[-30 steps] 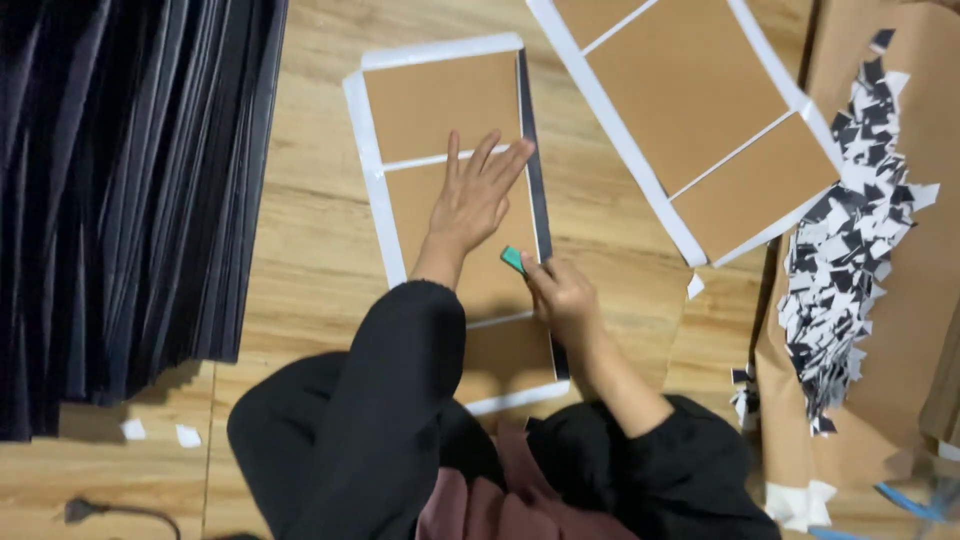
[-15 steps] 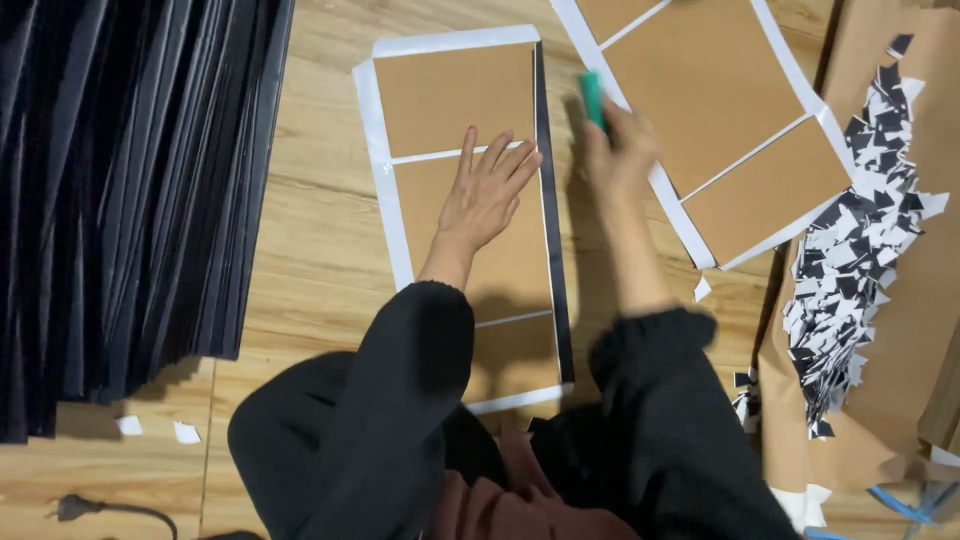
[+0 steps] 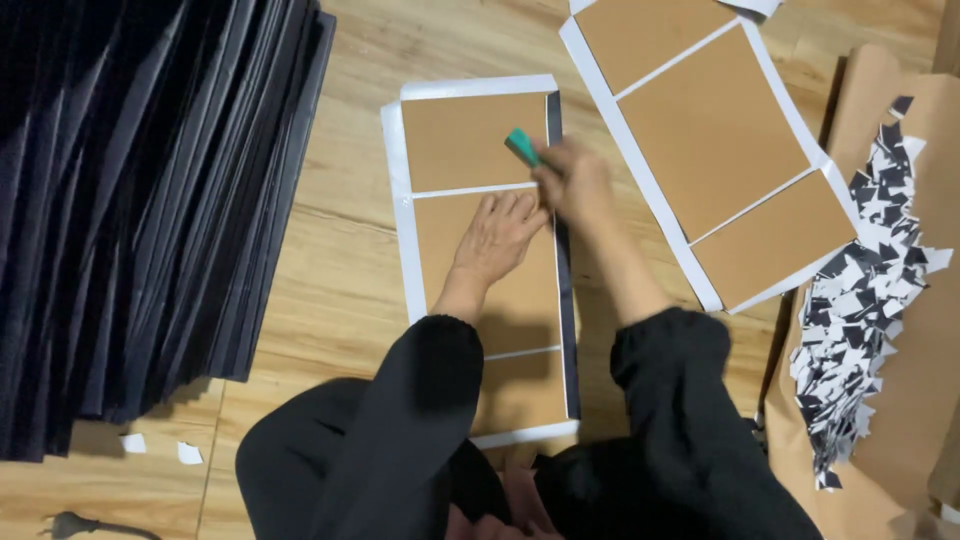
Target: Assembling cardboard folders by smoothing down edges with a hand tool and stacking them in a production environment.
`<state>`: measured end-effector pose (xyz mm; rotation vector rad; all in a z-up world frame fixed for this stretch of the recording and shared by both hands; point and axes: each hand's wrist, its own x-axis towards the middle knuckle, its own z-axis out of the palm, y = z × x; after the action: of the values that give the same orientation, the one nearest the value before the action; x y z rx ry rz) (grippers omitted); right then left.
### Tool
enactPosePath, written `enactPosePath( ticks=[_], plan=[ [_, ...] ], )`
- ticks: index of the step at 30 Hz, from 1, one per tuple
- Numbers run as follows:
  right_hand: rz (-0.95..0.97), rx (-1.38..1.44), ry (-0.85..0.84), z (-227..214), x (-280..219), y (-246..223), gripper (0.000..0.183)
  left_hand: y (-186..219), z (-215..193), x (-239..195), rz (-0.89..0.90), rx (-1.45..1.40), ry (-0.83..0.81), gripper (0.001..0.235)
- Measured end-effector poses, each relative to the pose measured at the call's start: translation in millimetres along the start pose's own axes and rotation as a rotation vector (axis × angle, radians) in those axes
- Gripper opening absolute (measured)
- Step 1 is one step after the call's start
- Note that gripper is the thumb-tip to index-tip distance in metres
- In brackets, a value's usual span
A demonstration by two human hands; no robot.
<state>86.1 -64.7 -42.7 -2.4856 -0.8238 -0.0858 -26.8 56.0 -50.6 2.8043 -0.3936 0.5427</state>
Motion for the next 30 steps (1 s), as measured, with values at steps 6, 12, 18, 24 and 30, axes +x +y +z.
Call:
enactPosePath(
  ticks=[6, 12, 18, 24, 30],
  plan=[
    [-0.024, -0.009, 0.164, -15.4, 32.3, 2.4, 0.029, -0.6, -11.3, 1.1, 0.039, 0.002, 0.064, 0.032],
    [-0.031, -0.045, 0.133, -7.6, -14.0, 10.1, 0.013, -1.8, 2.7, -4.8, -0.041, 0.019, -0.026, 0.026],
    [0.085, 0.048, 0.086, -17.6, -77.3, -7.3, 0.027, -2.7, 3.9, -6.4, -0.228, -0.037, 0.062, 0.046],
    [0.167, 0.063, 0.072, -25.5, -115.1, -14.3, 0.025, 0.8, 1.2, -9.7, -0.234, -0.026, 0.075, 0.053],
    [0.105, 0.142, -0.282, -68.7, -184.6, -65.5, 0.019, -0.9, -7.8, -0.8, -0.250, 0.006, -0.001, 0.047]
  ],
)
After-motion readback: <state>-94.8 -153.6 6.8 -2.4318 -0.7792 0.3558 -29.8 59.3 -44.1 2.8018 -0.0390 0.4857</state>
